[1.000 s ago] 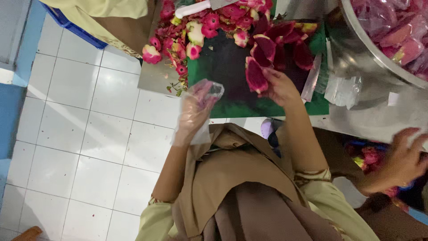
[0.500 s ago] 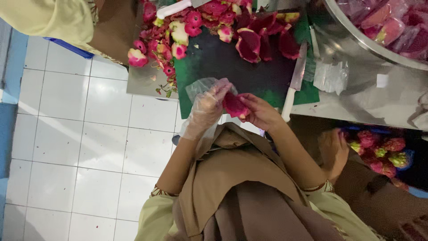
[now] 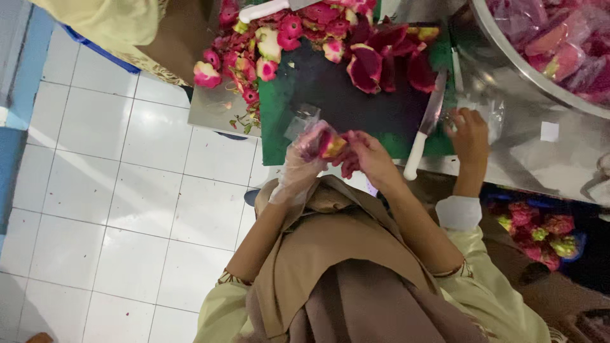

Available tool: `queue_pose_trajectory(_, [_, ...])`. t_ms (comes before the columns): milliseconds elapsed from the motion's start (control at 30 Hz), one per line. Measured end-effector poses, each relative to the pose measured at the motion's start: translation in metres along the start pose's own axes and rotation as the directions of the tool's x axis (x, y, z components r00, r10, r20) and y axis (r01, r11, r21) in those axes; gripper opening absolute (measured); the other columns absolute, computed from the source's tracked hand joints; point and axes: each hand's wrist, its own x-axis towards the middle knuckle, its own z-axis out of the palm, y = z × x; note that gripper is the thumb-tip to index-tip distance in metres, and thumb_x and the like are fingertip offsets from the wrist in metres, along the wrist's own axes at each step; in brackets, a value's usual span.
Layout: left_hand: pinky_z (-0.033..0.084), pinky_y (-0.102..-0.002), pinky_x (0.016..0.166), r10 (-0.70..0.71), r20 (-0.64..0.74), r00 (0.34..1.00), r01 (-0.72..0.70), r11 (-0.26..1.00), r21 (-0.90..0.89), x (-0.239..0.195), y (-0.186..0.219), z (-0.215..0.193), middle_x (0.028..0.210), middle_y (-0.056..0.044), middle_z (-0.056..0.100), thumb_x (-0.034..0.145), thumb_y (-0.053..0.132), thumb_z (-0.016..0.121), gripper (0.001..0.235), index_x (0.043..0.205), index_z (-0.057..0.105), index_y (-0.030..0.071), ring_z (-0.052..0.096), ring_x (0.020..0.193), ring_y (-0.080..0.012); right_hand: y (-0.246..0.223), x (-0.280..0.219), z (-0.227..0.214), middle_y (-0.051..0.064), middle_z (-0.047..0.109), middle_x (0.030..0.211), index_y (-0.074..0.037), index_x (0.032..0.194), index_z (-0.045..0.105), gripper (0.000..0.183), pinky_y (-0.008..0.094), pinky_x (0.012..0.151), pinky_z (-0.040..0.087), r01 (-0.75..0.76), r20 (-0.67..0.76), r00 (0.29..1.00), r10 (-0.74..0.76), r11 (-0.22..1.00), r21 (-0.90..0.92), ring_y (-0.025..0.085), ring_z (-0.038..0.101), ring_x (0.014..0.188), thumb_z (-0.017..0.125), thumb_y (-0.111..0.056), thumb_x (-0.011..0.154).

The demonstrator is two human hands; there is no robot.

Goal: The person places sliced dragon fruit pieces into small clear plastic bags on a green cutting board. They repeatedly pick up slices, open bags, insert the fruit, and set the filled bags aside. A coworker is visible nearby also handling fruit.

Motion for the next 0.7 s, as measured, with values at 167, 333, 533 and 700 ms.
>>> queue_pose_trajectory(167, [0.056,-0.026,0.064,-0.141,-0.086,0.986,0.14,0.99,-0.016,-0.006,-0.003,-0.004,0.109,-0.011,0.072,0.092,-0.014,0.068,0.047,0.137,0.065,-0.002,0.07,0.084,-0.0152,0.001,0.005,0.007,0.009,0.067,0.087,0.001,0.12,0.06,0.023,0.029,0.06,0.052,0.376,-0.047,0.906,-0.42,0.852,-0.364,0.013,0.061,0.069,0.064,-0.016,0.103])
queue_pose_trajectory(333, [0.054,-0.024,0.058,-0.096,-0.1,0.99,0.1,0.994,0.04,-0.001,0.0,-0.004,0.106,-0.005,0.071,0.076,-0.016,0.069,0.065,0.137,0.061,0.006,0.067,0.078,-0.0118,0.004,0.013,0.014,0.004,0.068,0.094,0.001,0.117,0.058,0.022,0.027,0.076,0.061,0.466,-0.067,0.854,-0.516,0.817,-0.341,0.01,0.069,0.085,0.067,-0.003,0.097])
queue_pose_trajectory(533, [0.054,-0.032,0.104,0.233,0.026,0.972,-0.228,0.916,0.329,0.003,0.006,-0.001,0.142,-0.012,0.058,0.076,-0.016,0.066,0.069,0.141,0.061,0.005,0.059,0.132,-0.0227,-0.003,0.006,0.018,0.007,0.072,0.092,0.001,0.115,0.06,0.024,0.026,0.072,0.06,0.48,-0.072,0.809,-0.584,0.725,-0.494,0.01,0.07,0.083,0.068,0.005,0.093])
queue_pose_trajectory(700, [0.054,-0.032,0.108,0.18,0.045,0.983,-0.169,0.767,0.619,0.008,0.025,0.002,0.142,-0.018,0.061,0.079,-0.01,0.069,0.065,0.141,0.06,0.007,0.063,0.131,-0.0273,-0.014,-0.001,0.021,0.008,0.071,0.086,0.0,0.111,0.055,0.025,0.025,0.064,0.054,0.442,-0.088,0.795,-0.6,0.673,-0.594,0.009,0.068,0.076,0.071,0.004,0.091])
